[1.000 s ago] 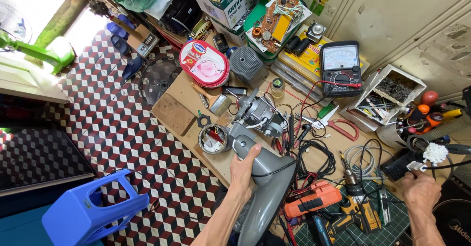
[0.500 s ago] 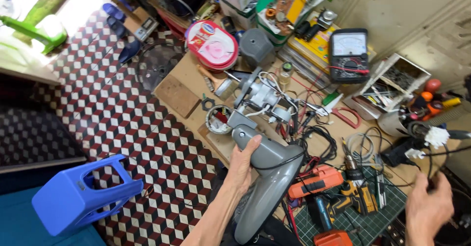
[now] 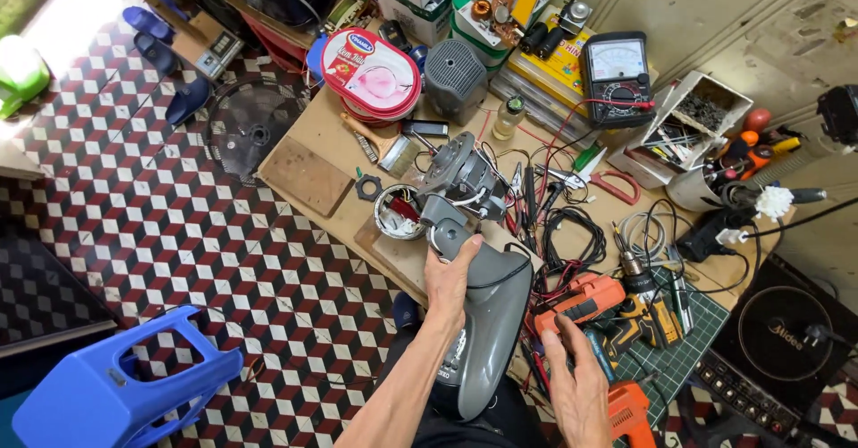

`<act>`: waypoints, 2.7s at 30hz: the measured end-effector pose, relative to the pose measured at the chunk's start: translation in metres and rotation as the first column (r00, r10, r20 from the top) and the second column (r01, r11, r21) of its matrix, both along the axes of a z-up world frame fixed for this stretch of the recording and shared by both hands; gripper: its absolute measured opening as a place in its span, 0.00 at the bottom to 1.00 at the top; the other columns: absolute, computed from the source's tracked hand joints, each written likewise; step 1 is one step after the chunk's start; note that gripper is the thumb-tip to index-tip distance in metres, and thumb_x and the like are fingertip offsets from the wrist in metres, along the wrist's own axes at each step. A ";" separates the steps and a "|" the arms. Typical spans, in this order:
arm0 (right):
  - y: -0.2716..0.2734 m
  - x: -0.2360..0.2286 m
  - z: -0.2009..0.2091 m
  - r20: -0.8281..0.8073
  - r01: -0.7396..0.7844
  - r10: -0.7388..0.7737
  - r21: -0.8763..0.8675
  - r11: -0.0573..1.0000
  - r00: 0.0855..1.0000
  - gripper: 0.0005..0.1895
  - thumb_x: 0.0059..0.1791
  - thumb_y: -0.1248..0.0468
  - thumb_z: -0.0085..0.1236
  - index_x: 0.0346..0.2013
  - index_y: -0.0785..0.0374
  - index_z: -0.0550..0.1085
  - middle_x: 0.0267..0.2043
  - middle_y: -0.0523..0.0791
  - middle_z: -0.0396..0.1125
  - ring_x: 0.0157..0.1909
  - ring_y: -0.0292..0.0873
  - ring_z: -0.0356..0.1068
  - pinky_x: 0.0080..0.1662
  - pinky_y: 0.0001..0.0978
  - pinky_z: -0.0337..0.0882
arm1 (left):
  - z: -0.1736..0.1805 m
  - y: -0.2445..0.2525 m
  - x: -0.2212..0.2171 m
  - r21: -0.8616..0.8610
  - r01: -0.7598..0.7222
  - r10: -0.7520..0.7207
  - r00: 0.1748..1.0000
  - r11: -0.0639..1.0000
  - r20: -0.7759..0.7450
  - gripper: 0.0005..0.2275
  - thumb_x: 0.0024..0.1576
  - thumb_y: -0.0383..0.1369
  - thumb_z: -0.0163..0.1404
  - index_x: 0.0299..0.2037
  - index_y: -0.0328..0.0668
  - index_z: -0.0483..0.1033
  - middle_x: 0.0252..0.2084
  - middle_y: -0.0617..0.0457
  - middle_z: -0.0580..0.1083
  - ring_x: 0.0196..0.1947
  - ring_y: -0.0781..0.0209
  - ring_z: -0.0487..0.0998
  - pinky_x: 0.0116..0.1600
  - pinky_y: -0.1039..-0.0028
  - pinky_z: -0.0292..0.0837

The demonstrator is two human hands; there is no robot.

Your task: Disassembling and inspecting an electric fan motor and housing for repair.

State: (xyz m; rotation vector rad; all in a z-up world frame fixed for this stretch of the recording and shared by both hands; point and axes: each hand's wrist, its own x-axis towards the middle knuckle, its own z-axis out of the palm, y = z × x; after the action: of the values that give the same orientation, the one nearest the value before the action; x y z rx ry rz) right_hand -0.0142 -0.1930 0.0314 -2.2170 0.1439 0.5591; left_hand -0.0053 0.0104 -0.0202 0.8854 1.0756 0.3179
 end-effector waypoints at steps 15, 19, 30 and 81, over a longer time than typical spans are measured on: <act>0.081 -0.056 0.050 0.602 -0.377 0.425 -0.213 0.902 0.676 0.34 0.44 0.55 0.62 0.62 0.68 0.67 0.65 0.57 0.63 0.70 0.57 0.58 0.67 0.47 0.58 | 0.078 0.018 -0.054 0.159 -0.202 0.180 0.973 0.966 0.143 0.29 0.50 0.35 0.61 0.62 0.39 0.66 0.50 0.51 0.75 0.47 0.61 0.74 0.55 0.72 0.69; 0.091 -0.071 0.050 0.621 -0.515 0.573 -0.297 0.804 0.535 0.35 0.42 0.56 0.64 0.60 0.69 0.67 0.64 0.56 0.62 0.71 0.59 0.56 0.68 0.52 0.53 | 0.064 0.026 -0.069 0.136 -0.275 0.255 0.956 0.952 0.149 0.28 0.51 0.35 0.61 0.61 0.35 0.67 0.51 0.49 0.75 0.48 0.60 0.75 0.55 0.72 0.69; 0.091 -0.042 0.078 0.656 -0.706 0.587 -0.116 0.699 0.474 0.25 0.43 0.61 0.66 0.53 0.66 0.74 0.62 0.52 0.68 0.70 0.57 0.61 0.66 0.49 0.61 | 0.071 0.006 -0.090 0.268 -0.390 0.344 0.916 0.881 0.206 0.24 0.54 0.34 0.60 0.58 0.33 0.68 0.47 0.49 0.74 0.42 0.62 0.74 0.49 0.71 0.73; 0.119 0.040 0.033 0.263 -0.182 -0.016 0.710 0.681 0.965 0.12 0.48 0.65 0.64 0.42 0.66 0.72 0.38 0.40 0.68 0.38 0.33 0.66 0.43 0.27 0.69 | 0.031 -0.093 -0.148 0.282 0.155 -0.079 0.962 0.947 -0.262 0.54 0.40 0.41 0.68 0.73 0.38 0.41 0.68 0.38 0.60 0.67 0.50 0.64 0.66 0.66 0.64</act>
State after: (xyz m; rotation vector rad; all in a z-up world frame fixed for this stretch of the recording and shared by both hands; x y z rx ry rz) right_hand 0.0263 -0.0740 0.0649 -1.4737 -0.2832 0.2944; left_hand -0.1533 -0.0823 0.0109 1.2845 1.2174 0.2795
